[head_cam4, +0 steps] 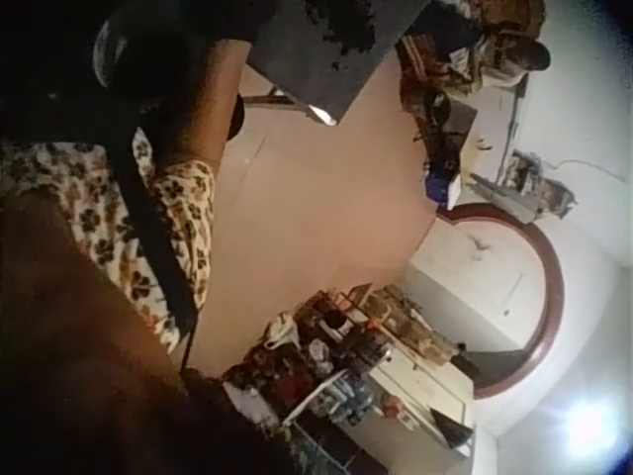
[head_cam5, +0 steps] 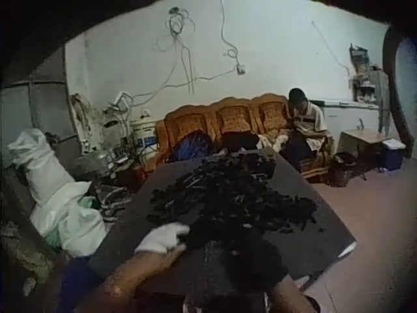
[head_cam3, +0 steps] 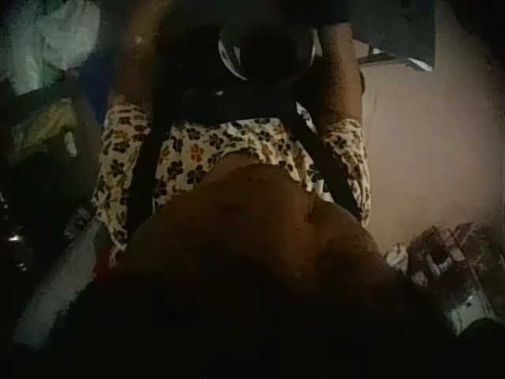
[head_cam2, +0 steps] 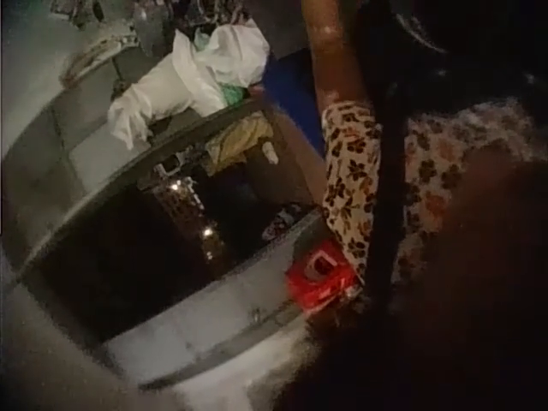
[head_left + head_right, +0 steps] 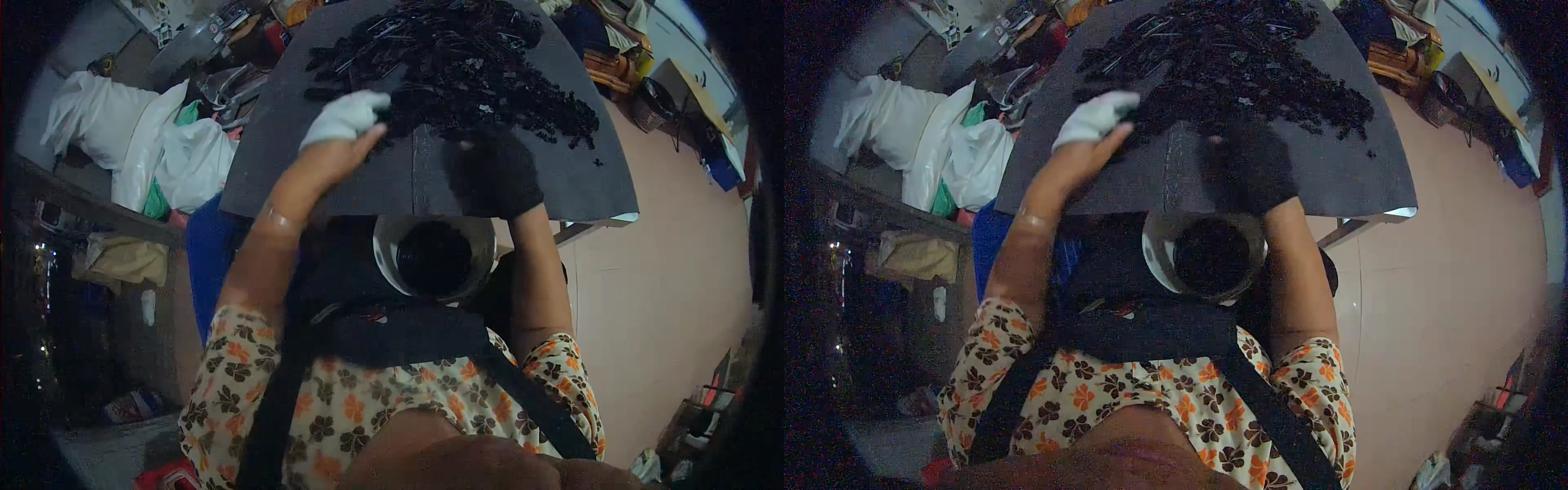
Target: Sorting small black manufacturing parts on a workbench and placing them into a container.
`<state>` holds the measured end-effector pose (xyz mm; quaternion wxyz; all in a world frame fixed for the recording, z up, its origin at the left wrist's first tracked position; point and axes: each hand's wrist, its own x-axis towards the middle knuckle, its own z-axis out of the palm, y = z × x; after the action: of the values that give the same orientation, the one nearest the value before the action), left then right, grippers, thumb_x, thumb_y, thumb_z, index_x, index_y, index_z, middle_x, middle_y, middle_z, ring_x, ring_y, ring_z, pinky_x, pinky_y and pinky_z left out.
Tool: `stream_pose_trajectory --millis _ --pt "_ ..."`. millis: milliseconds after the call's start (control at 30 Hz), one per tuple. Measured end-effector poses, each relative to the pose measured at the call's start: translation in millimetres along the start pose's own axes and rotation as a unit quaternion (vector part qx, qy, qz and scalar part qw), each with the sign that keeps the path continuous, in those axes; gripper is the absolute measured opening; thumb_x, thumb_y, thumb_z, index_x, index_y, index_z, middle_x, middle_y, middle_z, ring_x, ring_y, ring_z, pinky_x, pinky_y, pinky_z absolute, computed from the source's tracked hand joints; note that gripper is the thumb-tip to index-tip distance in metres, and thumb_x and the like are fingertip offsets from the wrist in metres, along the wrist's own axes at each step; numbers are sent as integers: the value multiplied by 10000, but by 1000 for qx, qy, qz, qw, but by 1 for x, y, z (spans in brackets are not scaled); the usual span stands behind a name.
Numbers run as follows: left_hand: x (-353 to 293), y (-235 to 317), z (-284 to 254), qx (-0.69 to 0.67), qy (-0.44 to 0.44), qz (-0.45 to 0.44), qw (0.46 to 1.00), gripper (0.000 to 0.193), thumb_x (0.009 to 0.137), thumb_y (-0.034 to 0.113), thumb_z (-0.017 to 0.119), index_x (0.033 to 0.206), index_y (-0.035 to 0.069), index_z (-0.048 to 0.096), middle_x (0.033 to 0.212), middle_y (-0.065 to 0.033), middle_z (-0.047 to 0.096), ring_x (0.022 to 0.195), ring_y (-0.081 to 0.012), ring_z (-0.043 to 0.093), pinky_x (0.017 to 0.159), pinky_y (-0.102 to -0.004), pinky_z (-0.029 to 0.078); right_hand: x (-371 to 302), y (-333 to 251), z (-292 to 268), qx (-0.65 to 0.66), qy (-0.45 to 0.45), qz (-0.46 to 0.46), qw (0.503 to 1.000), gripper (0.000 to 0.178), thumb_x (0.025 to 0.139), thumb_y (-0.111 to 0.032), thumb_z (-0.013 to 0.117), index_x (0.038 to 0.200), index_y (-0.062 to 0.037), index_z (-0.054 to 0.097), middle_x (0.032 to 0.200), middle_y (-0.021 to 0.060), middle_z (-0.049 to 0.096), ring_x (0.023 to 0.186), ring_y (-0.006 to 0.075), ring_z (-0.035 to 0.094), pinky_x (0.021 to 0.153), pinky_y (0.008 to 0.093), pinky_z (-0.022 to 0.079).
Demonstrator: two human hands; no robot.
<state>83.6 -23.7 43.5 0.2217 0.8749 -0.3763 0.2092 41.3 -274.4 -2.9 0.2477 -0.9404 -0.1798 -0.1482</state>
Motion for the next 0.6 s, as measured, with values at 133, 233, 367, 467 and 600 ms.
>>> stream_pose_trajectory --millis 133,233,367,467,600 --pt "50 -47 43 147 -52 41 987 334 803 173 570 1108 37 551 1083 -184 569 1010 -361 525 875 -368 417 3 19 9 -19 173 -27 984 303 744 -201 612 1044 -156 613 991 140 589 921 328 557 757 427 458" --pt "67 -60 69 85 -149 -118 978 298 802 177 574 1073 53 575 1016 -194 587 948 -363 555 830 -384 438 2 6 4 -68 97 8 993 318 752 -194 590 1066 -152 613 976 151 591 925 339 550 758 428 457" --pt "60 -52 75 92 -144 -95 981 256 804 182 575 1029 63 605 954 -190 602 892 -358 577 788 -389 454 3 10 6 -43 159 -24 986 350 737 -210 599 1069 -98 602 969 178 584 894 346 549 752 432 457" --pt "57 -34 64 84 -142 -125 978 221 822 214 554 1001 107 627 988 -144 614 919 -346 572 812 -400 459 3 14 5 -89 126 -34 987 346 725 -215 601 1032 -55 605 930 193 581 823 358 554 740 442 453" --pt "45 -15 36 86 -35 -31 995 207 777 110 584 976 76 629 925 -150 617 862 -338 584 758 -377 467 1 10 5 -47 115 -17 992 326 726 -193 593 1022 -56 596 841 186 582 779 367 556 717 449 448"
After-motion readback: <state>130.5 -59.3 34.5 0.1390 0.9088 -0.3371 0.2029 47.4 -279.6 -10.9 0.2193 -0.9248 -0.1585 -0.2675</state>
